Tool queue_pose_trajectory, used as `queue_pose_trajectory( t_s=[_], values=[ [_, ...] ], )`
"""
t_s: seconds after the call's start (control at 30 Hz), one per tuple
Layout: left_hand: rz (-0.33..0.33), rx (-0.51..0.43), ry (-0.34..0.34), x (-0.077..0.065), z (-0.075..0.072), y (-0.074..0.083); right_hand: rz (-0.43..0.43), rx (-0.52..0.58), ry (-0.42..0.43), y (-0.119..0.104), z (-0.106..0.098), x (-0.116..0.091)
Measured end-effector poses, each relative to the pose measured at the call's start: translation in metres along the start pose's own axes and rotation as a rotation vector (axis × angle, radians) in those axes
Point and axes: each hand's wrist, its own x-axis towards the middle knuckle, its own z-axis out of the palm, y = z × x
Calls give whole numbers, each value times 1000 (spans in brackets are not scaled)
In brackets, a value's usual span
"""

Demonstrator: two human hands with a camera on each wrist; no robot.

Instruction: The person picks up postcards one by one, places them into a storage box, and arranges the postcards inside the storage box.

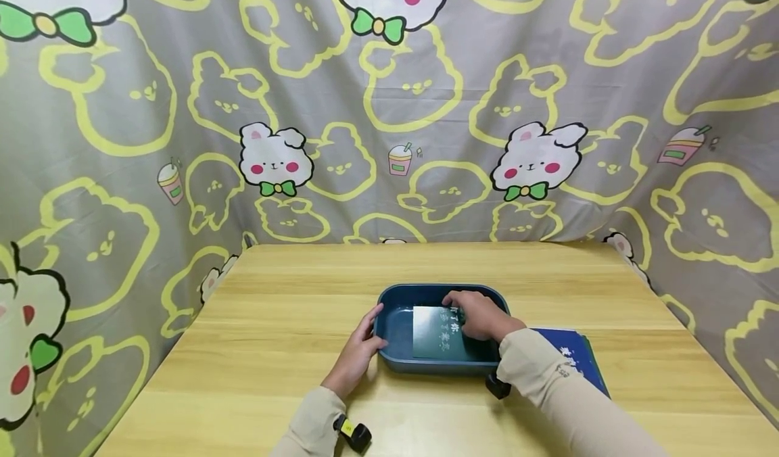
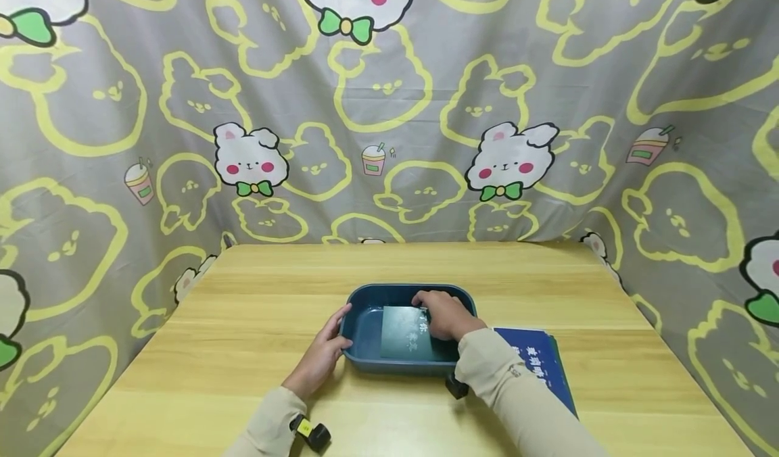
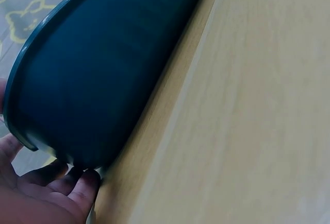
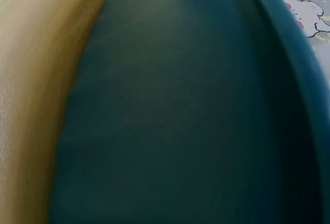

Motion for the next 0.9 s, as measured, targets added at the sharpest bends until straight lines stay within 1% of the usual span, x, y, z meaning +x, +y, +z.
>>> queue_pose_trajectory(
  t_s=[0.13, 0.27, 0.37, 0.57, 0.67, 0.9],
  values=[
    [0, -2, 2, 1, 0, 1, -12, 8, 19, 1, 0, 0],
    [2, -10, -1, 1, 1, 1, -33, 26, 71, 3, -1, -2],
    [3, -5, 0, 0, 1, 0, -50, 71, 127, 5, -5, -7],
    [17, 9, 7, 0, 1, 1, -82, 162, 292, 13, -17, -18],
    [15, 2, 0, 0, 1, 1, -66, 168, 376, 20, -24, -26],
    [-5, 12, 6, 1, 2, -2, 36, 212, 513, 40, -34, -46]
  ],
)
